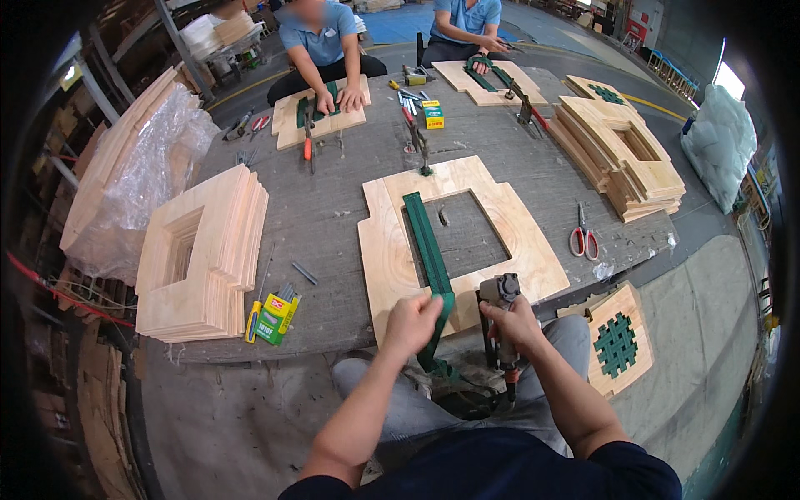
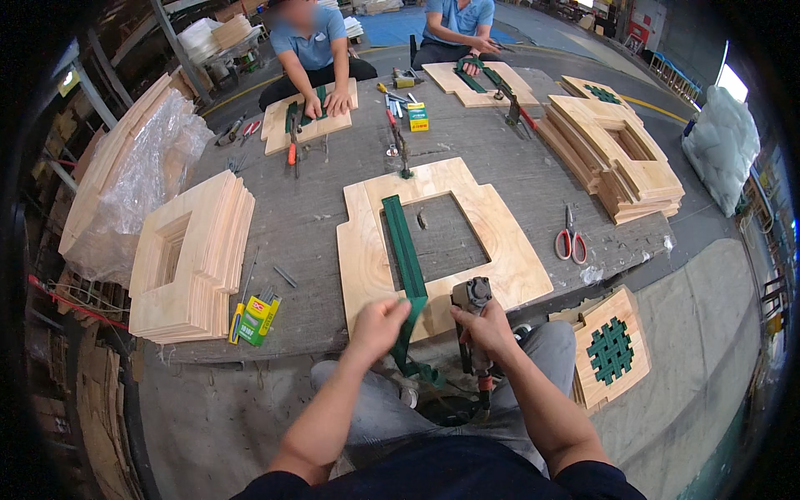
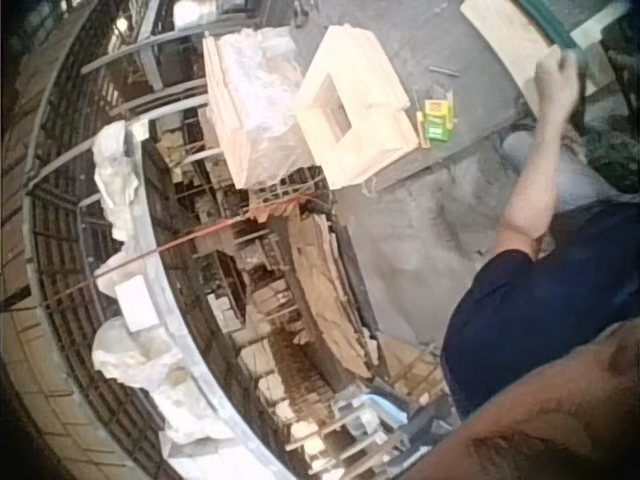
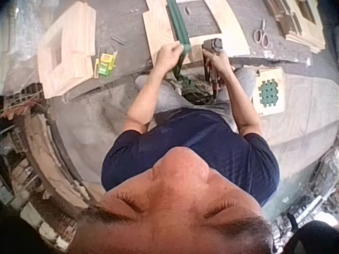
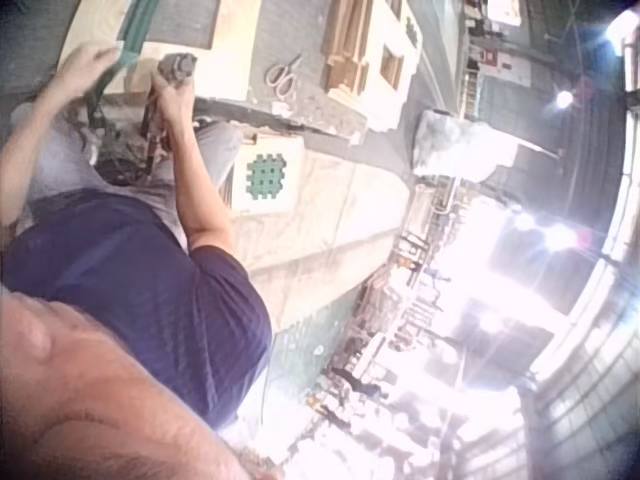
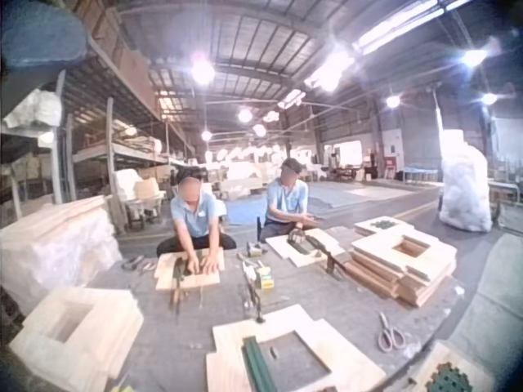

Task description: The person assembles a green woven pattern onto a square wooden frame using a pneumatic nail gun. They position green strips in a grid, staple them to the wood, and then stack the completed unit with others.

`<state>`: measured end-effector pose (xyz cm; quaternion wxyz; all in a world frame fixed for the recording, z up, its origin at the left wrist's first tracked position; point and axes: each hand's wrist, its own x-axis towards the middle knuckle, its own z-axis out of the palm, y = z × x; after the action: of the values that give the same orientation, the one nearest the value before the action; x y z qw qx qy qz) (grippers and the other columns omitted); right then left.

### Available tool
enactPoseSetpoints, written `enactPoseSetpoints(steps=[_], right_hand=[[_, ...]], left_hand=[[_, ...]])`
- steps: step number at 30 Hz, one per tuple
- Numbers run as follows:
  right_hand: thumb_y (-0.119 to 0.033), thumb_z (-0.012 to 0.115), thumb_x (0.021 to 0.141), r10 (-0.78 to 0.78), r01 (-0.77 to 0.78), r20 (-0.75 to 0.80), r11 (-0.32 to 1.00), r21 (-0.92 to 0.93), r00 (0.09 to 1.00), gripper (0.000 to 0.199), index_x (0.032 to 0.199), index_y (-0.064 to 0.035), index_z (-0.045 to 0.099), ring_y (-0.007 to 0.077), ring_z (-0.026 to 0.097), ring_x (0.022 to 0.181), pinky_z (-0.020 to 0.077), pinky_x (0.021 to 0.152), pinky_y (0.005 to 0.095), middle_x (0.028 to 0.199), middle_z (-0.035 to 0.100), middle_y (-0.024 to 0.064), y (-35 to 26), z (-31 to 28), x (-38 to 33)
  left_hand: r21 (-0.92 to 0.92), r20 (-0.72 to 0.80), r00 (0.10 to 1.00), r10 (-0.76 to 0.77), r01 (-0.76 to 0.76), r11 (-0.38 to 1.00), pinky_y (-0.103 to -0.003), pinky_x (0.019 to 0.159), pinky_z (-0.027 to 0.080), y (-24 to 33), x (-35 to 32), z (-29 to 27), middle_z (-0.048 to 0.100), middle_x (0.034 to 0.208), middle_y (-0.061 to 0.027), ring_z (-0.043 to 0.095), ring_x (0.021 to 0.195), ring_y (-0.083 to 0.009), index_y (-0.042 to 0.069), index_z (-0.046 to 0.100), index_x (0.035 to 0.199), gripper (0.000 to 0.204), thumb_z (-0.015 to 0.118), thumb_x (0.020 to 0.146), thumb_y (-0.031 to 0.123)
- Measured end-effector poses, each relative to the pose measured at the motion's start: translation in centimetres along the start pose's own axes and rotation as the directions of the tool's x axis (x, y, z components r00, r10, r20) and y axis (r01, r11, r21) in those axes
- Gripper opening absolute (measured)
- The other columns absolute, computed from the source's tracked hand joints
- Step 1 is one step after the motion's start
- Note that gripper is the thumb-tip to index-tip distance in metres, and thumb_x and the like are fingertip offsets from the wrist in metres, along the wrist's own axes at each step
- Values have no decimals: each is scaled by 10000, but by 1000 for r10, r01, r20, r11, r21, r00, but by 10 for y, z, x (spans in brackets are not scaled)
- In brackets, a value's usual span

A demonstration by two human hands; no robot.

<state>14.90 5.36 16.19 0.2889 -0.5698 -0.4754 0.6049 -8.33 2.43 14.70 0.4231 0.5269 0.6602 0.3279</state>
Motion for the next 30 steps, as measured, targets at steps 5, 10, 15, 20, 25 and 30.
enactPoseSetpoints(steps=[5, 10, 15, 20, 25, 30], right_hand=[[-191, 750, 935, 24, -22, 61, 999, -28, 998, 265, 1088, 3, 655, 129, 598, 544, 468, 499, 302, 780, 640, 35, -8, 9, 4], [-201, 750, 940, 49, -50, 60, 999, 13, 997, 239, 1057, -9, 669, 120, 587, 538, 462, 496, 301, 764, 642, 33, -16, 24, 13], [-174, 729, 956, 51, -46, 93, 997, -58, 994, 192, 1046, -17, 669, 116, 577, 535, 463, 497, 298, 779, 642, 24, -38, 43, 11], [-152, 718, 963, 48, -45, 47, 998, -50, 998, 158, 1028, -20, 660, 113, 573, 537, 454, 493, 291, 760, 629, 14, -34, 53, 14], [-152, 718, 966, 89, -85, 44, 994, -73, 995, 153, 1030, -29, 654, 107, 565, 536, 437, 484, 285, 725, 617, 2, -31, 61, 17], [-161, 725, 963, 81, -77, 46, 994, -79, 996, 161, 1038, -38, 653, 105, 556, 529, 428, 474, 293, 718, 613, -1, -20, 57, 20]], left_hand=[[-685, 272, 948, -167, 313, 657, -302, 665, 539, -5, 86, -20, 766, 954, -90, 689, 752, -167, -16, 674, 1154, 355, 488, 1092, 280], [-657, 318, 911, -262, 411, 632, -315, 702, 578, -8, 119, -3, 768, 981, -115, 707, 788, -181, -33, 629, 1193, 345, 485, 1094, 264], [-659, 339, 921, -191, 377, 651, -316, 722, 601, -26, 125, -1, 760, 1081, -157, 719, 844, -171, -25, 601, 1211, 342, 479, 1104, 277], [-630, 390, 897, -207, 424, 651, -334, 733, 607, -26, 130, 1, 764, 1076, -133, 718, 861, -177, 1, 595, 1239, 338, 473, 1111, 288], [-637, 363, 904, -228, 419, 648, -332, 709, 566, -30, 133, -1, 766, 978, -111, 695, 821, -160, 6, 633, 1147, 336, 494, 1096, 307], [-618, 391, 883, -259, 461, 637, -358, 671, 611, -24, 136, 0, 767, 1023, -124, 725, 836, -179, -8, 605, 1225, 342, 480, 1102, 286]])
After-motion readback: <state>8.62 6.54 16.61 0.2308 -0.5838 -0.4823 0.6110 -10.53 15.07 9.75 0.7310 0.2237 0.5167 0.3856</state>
